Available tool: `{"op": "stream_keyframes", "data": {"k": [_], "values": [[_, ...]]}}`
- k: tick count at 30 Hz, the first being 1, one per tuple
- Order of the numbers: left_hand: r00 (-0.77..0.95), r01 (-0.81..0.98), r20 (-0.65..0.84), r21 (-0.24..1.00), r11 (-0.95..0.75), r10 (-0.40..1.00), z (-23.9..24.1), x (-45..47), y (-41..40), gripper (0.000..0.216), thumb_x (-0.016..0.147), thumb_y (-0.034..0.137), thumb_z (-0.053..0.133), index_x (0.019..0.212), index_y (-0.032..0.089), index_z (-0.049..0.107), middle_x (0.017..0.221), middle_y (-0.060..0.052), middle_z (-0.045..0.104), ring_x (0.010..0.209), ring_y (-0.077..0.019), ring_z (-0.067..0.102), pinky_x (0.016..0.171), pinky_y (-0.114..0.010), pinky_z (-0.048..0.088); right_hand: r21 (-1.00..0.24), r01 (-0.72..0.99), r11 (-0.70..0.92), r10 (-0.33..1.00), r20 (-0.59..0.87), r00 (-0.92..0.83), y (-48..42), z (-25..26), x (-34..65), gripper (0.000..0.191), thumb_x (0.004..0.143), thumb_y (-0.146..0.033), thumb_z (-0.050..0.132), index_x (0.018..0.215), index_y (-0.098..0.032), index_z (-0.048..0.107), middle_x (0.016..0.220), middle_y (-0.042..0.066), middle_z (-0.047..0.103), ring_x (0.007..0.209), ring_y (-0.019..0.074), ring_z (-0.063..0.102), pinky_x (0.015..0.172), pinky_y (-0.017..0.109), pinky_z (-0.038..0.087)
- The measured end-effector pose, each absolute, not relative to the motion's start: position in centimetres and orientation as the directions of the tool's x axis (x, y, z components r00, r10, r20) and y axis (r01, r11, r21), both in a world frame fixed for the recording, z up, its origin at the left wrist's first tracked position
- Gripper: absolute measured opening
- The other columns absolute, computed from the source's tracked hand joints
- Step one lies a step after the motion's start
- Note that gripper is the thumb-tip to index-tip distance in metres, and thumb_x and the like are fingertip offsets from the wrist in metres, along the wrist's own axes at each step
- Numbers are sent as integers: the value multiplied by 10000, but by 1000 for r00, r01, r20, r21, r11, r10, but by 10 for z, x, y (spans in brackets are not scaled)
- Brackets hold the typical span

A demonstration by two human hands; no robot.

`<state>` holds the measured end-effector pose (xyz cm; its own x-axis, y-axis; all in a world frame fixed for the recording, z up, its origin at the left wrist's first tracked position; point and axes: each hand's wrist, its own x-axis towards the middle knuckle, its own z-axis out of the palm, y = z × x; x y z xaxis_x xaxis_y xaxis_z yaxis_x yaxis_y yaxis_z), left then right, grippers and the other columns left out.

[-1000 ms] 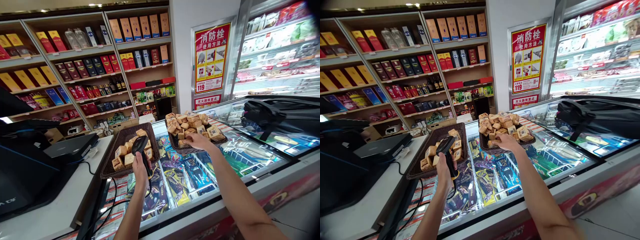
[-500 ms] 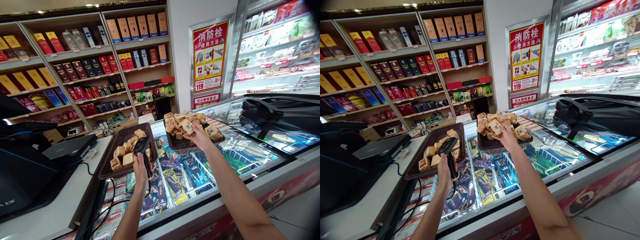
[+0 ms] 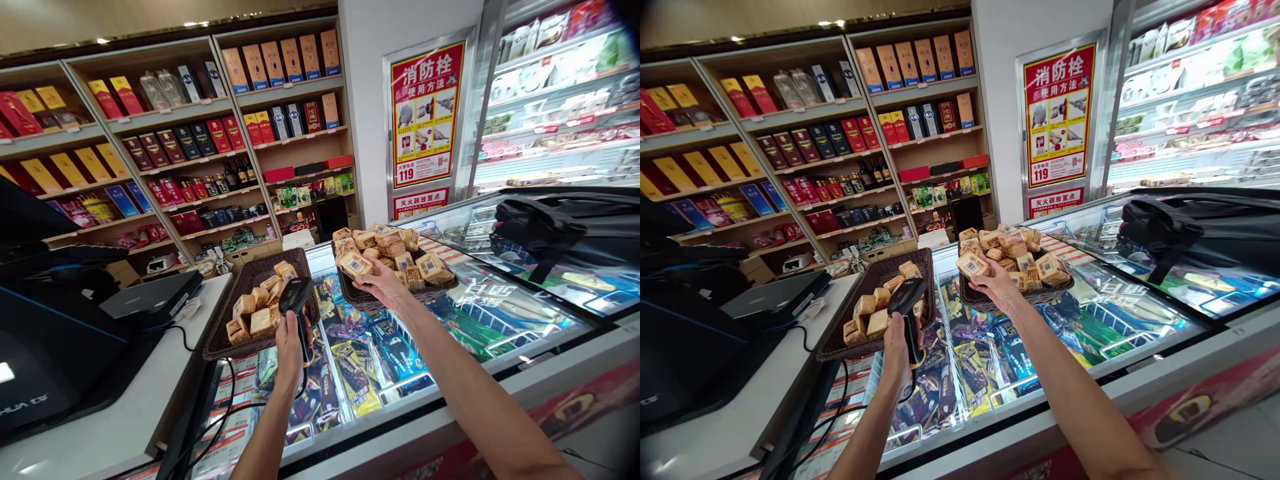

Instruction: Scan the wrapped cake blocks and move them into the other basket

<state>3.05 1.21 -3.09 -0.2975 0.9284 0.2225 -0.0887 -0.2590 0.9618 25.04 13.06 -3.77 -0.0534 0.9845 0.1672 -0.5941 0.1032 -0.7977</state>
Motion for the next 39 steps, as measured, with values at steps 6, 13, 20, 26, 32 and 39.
{"op": "stream_keyframes", "data": {"k": [6,13,20,26,32,39], "values": [[-191,-40,292,952,-304,937,-35,31,9,582,839,754,519,766,179,568,599,8,561,456,-99,471,425,-221,353,-812,-558,168,978,210,-10,127,-41,236,696,576,-205,879,1220,-290,629,1142,27,719,1013,226,699,841,382,639],[-99,-68,295,951,-302,950,-36,32,7,569,832,749,542,790,182,574,584,12,546,436,-91,431,408,-218,338,-894,-337,296,953,300,41,125,-44,230,824,567,-290,883,1332,-216,584,1177,79,727,1126,259,671,990,394,550],[-58,-70,283,956,-286,957,-37,32,7,598,822,757,548,723,168,583,551,17,504,424,-77,408,400,-209,303,-917,-268,295,954,298,31,121,-41,232,809,580,-323,868,1329,-194,592,1188,103,721,1102,267,678,951,377,553],[-2,-7,295,955,-295,955,-43,26,10,593,897,718,465,802,153,617,532,10,516,446,-97,434,426,-219,327,-924,-206,323,944,329,3,126,-47,236,808,632,-371,854,1370,-207,569,1282,111,682,1179,277,646,945,346,553],[-79,-112,257,958,-265,963,-38,31,8,592,836,742,546,883,156,612,618,12,563,421,-74,426,403,-209,319,-920,-223,321,945,326,17,127,-51,233,785,612,-339,859,1340,-215,592,1252,98,699,1161,272,660,970,374,551],[-490,-178,186,935,-307,851,-21,13,17,625,757,810,563,774,186,528,628,33,544,409,-71,438,374,-209,330,-925,-308,223,971,239,-12,119,-45,209,816,557,-293,891,1314,-205,597,1128,79,740,1026,262,709,887,392,605]]}}
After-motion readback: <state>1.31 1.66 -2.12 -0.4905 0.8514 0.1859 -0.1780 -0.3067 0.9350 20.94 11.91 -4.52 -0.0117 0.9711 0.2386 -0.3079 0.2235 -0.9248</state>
